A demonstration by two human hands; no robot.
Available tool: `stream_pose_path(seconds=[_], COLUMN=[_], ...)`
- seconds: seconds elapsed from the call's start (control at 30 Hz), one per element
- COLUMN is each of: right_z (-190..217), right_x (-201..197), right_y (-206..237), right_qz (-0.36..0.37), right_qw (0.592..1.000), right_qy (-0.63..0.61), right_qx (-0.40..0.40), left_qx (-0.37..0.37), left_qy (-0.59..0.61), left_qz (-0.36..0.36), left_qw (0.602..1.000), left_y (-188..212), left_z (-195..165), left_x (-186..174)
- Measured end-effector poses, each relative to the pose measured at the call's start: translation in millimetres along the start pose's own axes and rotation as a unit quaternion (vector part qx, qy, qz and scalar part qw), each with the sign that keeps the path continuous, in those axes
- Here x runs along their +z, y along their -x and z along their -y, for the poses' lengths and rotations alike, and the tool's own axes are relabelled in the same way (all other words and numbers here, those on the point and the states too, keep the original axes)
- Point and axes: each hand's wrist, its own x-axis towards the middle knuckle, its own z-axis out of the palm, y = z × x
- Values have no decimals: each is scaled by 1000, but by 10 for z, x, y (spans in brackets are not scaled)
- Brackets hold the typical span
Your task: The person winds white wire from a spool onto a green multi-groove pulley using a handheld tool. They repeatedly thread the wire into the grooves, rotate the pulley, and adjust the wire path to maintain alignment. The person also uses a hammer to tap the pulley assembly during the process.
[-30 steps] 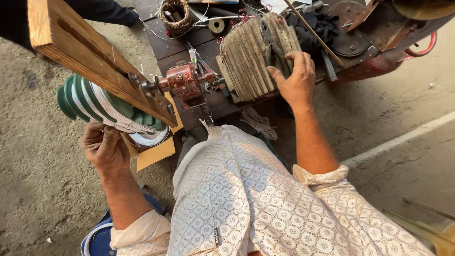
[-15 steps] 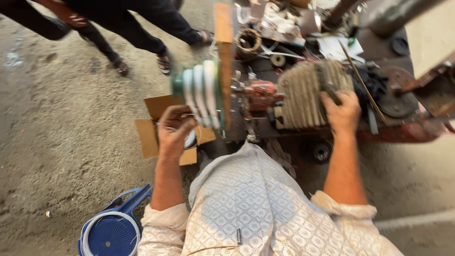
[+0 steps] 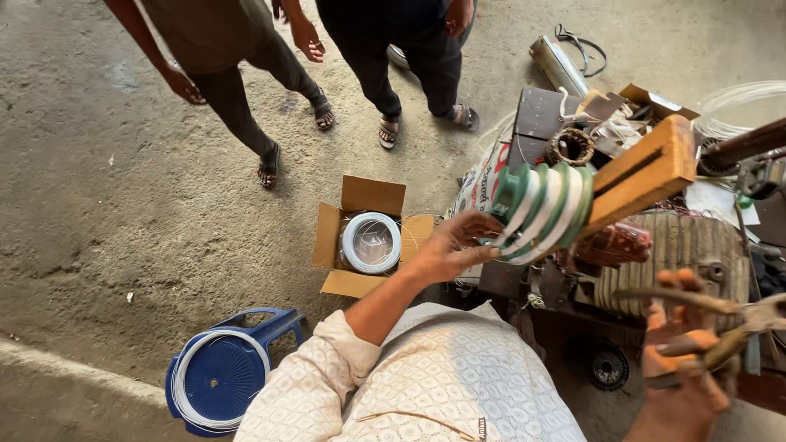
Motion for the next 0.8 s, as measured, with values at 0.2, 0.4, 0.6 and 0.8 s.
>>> stream_pose_path(seconds=[0.2, 0.4, 0.6, 0.8], right_z=[-319, -814, -985, -1082], right_x=[546, 692, 788, 994], right_y=[293, 335, 383, 231], right_qz=[28, 121, 182, 51], right_qw=[988, 926, 910, 929], right_qy=[82, 232, 262, 92], right_qx=[127, 271, 264, 355], left_qx=[-31, 62, 52, 77], left_qy=[-56, -110, -119, -178], left_qz=[-51, -61, -56, -55], left_qw=[997, 990, 990, 980], left_y=[-13, 50, 81, 30], left_z=[-155, -213, -394, -627], left_x=[-86, -170, -130, -48])
